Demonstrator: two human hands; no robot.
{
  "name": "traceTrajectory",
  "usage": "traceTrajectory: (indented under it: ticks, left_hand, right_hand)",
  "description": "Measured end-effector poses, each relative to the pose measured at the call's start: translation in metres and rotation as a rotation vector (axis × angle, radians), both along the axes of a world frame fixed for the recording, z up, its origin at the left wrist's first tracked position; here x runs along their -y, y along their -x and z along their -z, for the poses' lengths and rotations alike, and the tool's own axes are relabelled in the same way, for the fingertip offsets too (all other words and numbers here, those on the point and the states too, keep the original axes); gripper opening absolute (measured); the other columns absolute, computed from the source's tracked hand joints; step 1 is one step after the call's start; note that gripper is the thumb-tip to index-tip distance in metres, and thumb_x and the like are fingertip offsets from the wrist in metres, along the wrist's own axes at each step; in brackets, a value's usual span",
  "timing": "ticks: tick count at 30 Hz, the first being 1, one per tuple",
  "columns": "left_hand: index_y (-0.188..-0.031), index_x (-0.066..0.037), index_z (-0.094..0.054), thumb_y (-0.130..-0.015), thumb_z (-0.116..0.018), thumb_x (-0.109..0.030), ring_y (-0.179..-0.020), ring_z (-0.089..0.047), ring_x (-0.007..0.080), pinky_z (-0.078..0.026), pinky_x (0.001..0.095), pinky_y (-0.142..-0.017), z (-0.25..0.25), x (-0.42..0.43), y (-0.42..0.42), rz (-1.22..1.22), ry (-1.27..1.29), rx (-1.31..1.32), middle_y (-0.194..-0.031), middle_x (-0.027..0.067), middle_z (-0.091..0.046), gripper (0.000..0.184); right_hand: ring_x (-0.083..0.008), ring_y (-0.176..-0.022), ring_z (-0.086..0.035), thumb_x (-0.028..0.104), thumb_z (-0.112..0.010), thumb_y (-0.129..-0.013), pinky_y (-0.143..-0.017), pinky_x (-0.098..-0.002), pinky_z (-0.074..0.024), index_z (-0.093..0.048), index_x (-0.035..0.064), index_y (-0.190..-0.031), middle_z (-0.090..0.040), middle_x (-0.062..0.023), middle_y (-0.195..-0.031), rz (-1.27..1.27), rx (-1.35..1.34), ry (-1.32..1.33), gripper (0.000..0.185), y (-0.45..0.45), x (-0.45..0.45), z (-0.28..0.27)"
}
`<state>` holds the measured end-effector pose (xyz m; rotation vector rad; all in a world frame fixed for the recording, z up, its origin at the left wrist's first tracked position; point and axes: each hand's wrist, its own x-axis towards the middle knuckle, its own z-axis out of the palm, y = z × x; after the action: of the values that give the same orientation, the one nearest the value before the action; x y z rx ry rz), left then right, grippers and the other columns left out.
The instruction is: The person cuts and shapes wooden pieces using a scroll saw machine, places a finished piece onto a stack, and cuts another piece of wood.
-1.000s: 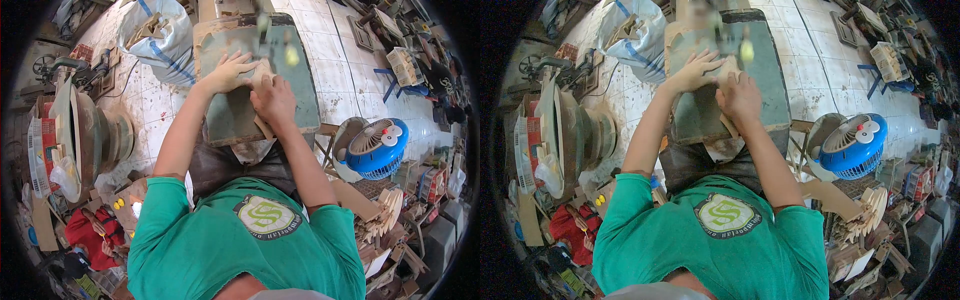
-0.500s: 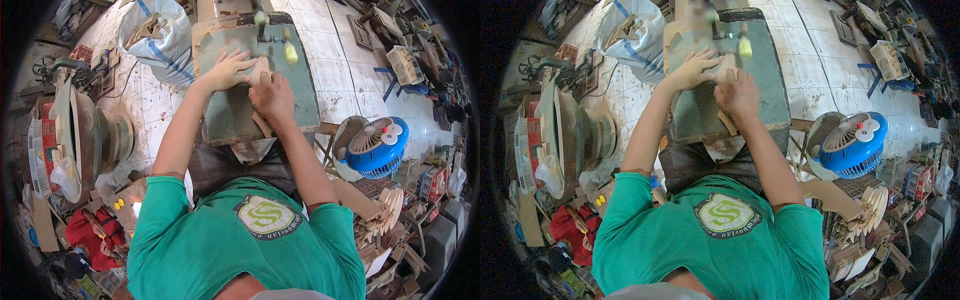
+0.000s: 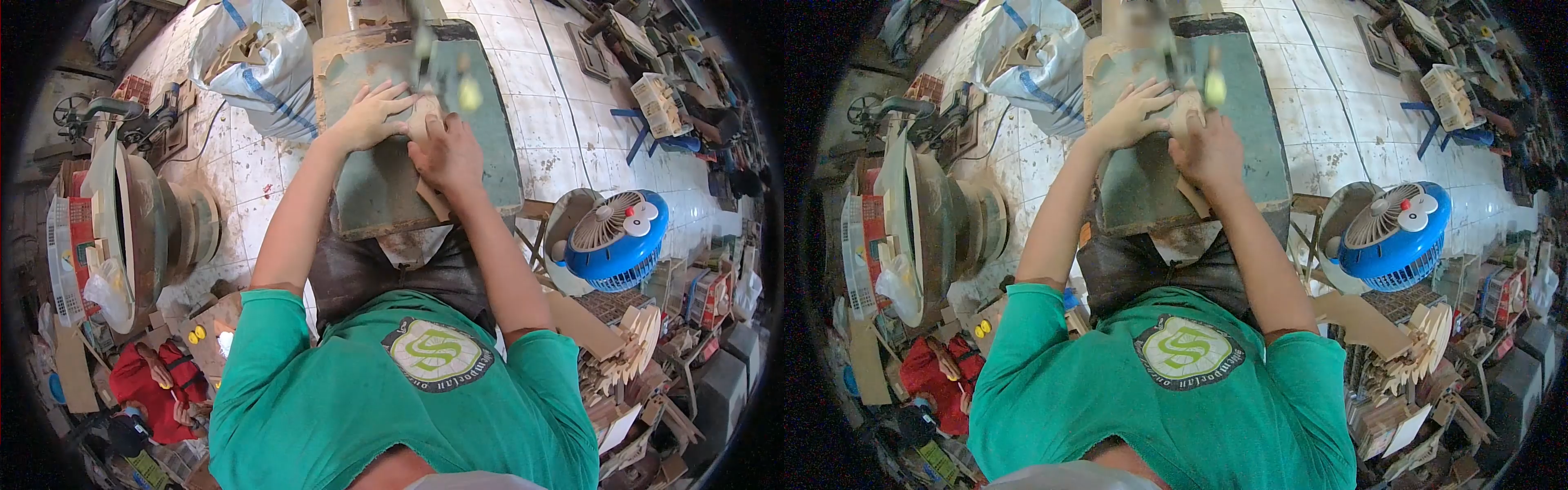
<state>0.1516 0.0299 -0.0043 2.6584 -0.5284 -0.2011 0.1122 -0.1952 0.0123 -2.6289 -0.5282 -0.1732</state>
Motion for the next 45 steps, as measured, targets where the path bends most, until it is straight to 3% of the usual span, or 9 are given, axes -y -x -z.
traceTrajectory:
  ticks: [9,16,21,28,36,45]
  left_hand:
    - [-0.16,-0.021,-0.053,-0.101,-0.07,-0.048,-0.162,-0.03,0.032,-0.017,0.0584,-0.133,0.009,0.007,0.008,-0.058,-0.025,0.122,-0.171,0.0085,-0.042,0.067]
    - [-0.157,-0.013,-0.054,-0.1,-0.071,-0.049,-0.158,-0.038,0.032,-0.022,0.0584,-0.131,0.016,0.021,0.018,-0.125,-0.062,0.203,-0.166,0.0077,-0.05,0.069]
    - [-0.154,-0.011,-0.056,-0.097,-0.074,-0.049,-0.154,-0.045,0.0297,-0.028,0.0567,-0.129,0.016,0.028,0.026,-0.207,-0.022,0.298,-0.16,0.0066,-0.057,0.071]
    - [-0.153,-0.009,-0.056,-0.096,-0.075,-0.047,-0.155,-0.044,0.0291,-0.028,0.0564,-0.129,0.017,0.027,0.027,-0.2,-0.019,0.3,-0.161,0.0067,-0.056,0.071]
    - [-0.152,-0.005,-0.056,-0.094,-0.078,-0.041,-0.154,-0.046,0.0301,-0.029,0.0584,-0.128,0.018,0.041,0.034,-0.301,-0.019,0.309,-0.159,0.0106,-0.057,0.071]
    - [-0.15,-0.004,-0.058,-0.093,-0.079,-0.043,-0.151,-0.049,0.0313,-0.029,0.0603,-0.127,0.022,0.048,0.035,-0.359,-0.027,0.368,-0.157,0.0133,-0.058,0.072]
  right_hand:
    - [-0.0357,-0.114,-0.066,0.032,-0.085,-0.083,-0.096,-0.0461,-0.0563,-0.07,0.011,-0.135,-0.068,-0.0149,-0.127,-0.109,0.022,-0.05,0.058,-0.016,0.017,0.003]
    - [-0.0368,-0.117,-0.065,0.036,-0.083,-0.086,-0.099,-0.0481,-0.0548,-0.072,0.011,-0.136,-0.069,-0.0153,-0.131,-0.197,-0.072,0.052,0.058,-0.039,0.032,-0.001]
    - [-0.0374,-0.123,-0.064,0.038,-0.079,-0.091,-0.101,-0.0535,-0.0506,-0.068,0.0153,-0.143,-0.066,-0.014,-0.142,-0.219,-0.027,0.12,0.058,-0.036,0.033,-0.01]
    - [-0.0373,-0.125,-0.063,0.042,-0.076,-0.094,-0.103,-0.0534,-0.0473,-0.066,0.017,-0.146,-0.063,-0.0112,-0.146,-0.136,-0.108,0.12,0.059,-0.035,0.025,0.001]
    - [-0.0359,-0.129,-0.062,0.041,-0.072,-0.098,-0.103,-0.0516,-0.0486,-0.063,0.0175,-0.15,-0.062,-0.0133,-0.148,-0.314,-0.039,0.175,0.058,-0.06,0.039,0.008]
    - [-0.0346,-0.135,-0.059,0.045,-0.069,-0.099,-0.106,-0.0515,-0.0476,-0.062,0.0168,-0.151,-0.061,-0.0143,-0.149,-0.385,-0.033,0.194,0.06,-0.073,0.041,0.006]
